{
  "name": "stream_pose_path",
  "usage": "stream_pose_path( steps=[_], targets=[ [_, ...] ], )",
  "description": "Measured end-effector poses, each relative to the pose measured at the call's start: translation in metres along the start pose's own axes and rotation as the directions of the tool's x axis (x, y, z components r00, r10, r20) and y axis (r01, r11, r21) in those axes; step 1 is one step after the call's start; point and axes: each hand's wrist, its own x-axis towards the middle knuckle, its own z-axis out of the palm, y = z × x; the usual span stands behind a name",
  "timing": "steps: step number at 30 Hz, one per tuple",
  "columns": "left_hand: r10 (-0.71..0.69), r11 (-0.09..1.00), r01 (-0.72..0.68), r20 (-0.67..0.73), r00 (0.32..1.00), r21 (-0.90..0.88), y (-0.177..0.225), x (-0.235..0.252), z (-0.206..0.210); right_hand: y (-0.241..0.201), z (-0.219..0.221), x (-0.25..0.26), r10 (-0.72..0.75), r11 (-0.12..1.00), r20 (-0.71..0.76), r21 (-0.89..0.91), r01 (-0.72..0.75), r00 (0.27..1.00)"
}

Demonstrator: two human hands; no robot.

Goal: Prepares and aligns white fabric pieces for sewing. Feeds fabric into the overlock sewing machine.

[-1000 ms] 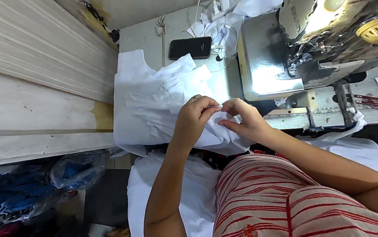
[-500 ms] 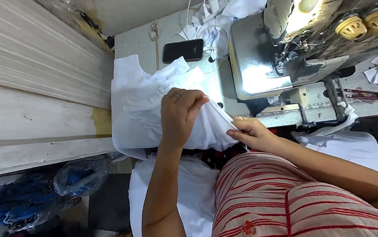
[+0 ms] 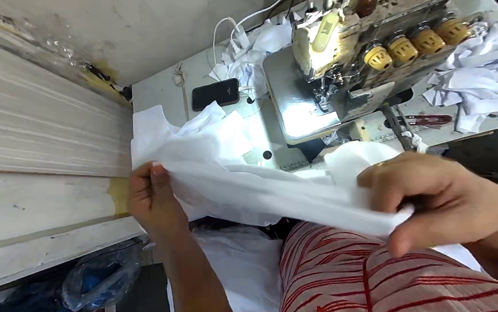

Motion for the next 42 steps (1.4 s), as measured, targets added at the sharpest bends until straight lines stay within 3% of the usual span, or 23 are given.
stream_pose_path(
  steps=[3,5,7,9,11,12,13,14,15,18,21,23,26,29,34,39,42],
  targets=[
    [-0.188,0.98,0.186,-0.03,0.982,-0.071,0.007,0.003,-0.019,0.011,0.013,0.016,0.028,0.993,0.121,0.115,-0.042,0.992],
    [-0.15,0.981,0.132,-0.127,0.98,-0.145,0.029,0.025,-0.04,0.014,0.019,0.024,0.016,0.989,0.123,0.146,-0.034,0.992],
    [-0.039,0.988,0.013,-0.174,0.984,-0.151,0.041,0.054,-0.061,0.014,0.023,0.029,-0.052,0.988,0.06,0.146,0.043,0.997],
    [0.163,0.979,-0.167,-0.043,0.986,-0.116,0.024,0.08,-0.075,0.015,0.024,0.029,-0.119,0.985,-0.054,0.117,0.125,0.991],
    [0.348,0.936,-0.348,-0.002,0.937,-0.053,0.033,0.106,-0.042,0.019,0.02,0.017,-0.158,0.986,-0.183,0.025,0.165,0.97],
    [0.57,0.819,-0.573,0.078,0.818,0.022,0.032,0.128,-0.019,0.023,0.016,0.008,-0.166,0.986,-0.235,-0.036,0.163,0.958],
    [0.604,0.797,-0.604,-0.023,0.796,0.031,0.05,0.137,0.026,0.028,0.011,-0.006,-0.162,0.985,-0.279,-0.102,0.138,0.947],
    [0.576,0.813,-0.581,-0.095,0.812,-0.031,0.071,0.139,0.072,0.034,0.006,-0.022,-0.145,0.982,-0.313,-0.162,0.098,0.939],
    [0.561,0.813,-0.566,-0.077,0.824,-0.135,0.083,0.137,0.108,0.042,0.001,-0.041,-0.116,0.976,-0.341,-0.212,0.044,0.933],
    [0.532,0.818,-0.398,0.283,0.798,-0.414,0.048,0.106,0.161,0.067,-0.005,-0.105,0.055,0.938,-0.407,-0.291,-0.187,0.912],
    [0.348,0.923,-0.154,0.596,0.724,-0.351,0.006,0.067,0.181,0.088,-0.002,-0.15,0.295,0.791,-0.477,-0.365,-0.492,0.828],
    [0.264,0.96,-0.124,0.677,0.687,-0.249,-0.004,0.051,0.186,0.094,-0.003,-0.147,0.321,0.712,-0.55,-0.397,-0.579,0.771],
    [0.295,0.955,-0.218,0.703,0.647,-0.199,0.0,0.041,0.182,0.098,-0.009,-0.101,0.032,0.733,-0.634,-0.51,-0.449,0.773],
    [0.366,0.922,-0.341,0.699,0.615,-0.182,0.016,0.038,0.174,0.101,-0.019,-0.041,-0.141,0.772,-0.551,-0.582,-0.258,0.823],
    [0.301,0.94,-0.323,0.705,0.642,-0.108,0.038,0.031,0.157,0.099,-0.014,0.012,-0.056,0.895,-0.533,-0.402,-0.194,0.844],
    [0.295,0.951,-0.28,0.642,0.707,-0.129,0.057,0.021,0.147,0.082,0.0,-0.01,-0.035,0.949,-0.487,-0.289,-0.123,0.873],
    [0.395,0.919,-0.314,0.53,0.751,-0.24,0.06,0.011,0.154,0.08,0.011,-0.023,0.044,0.995,-0.494,-0.052,-0.08,0.868]
  ],
)
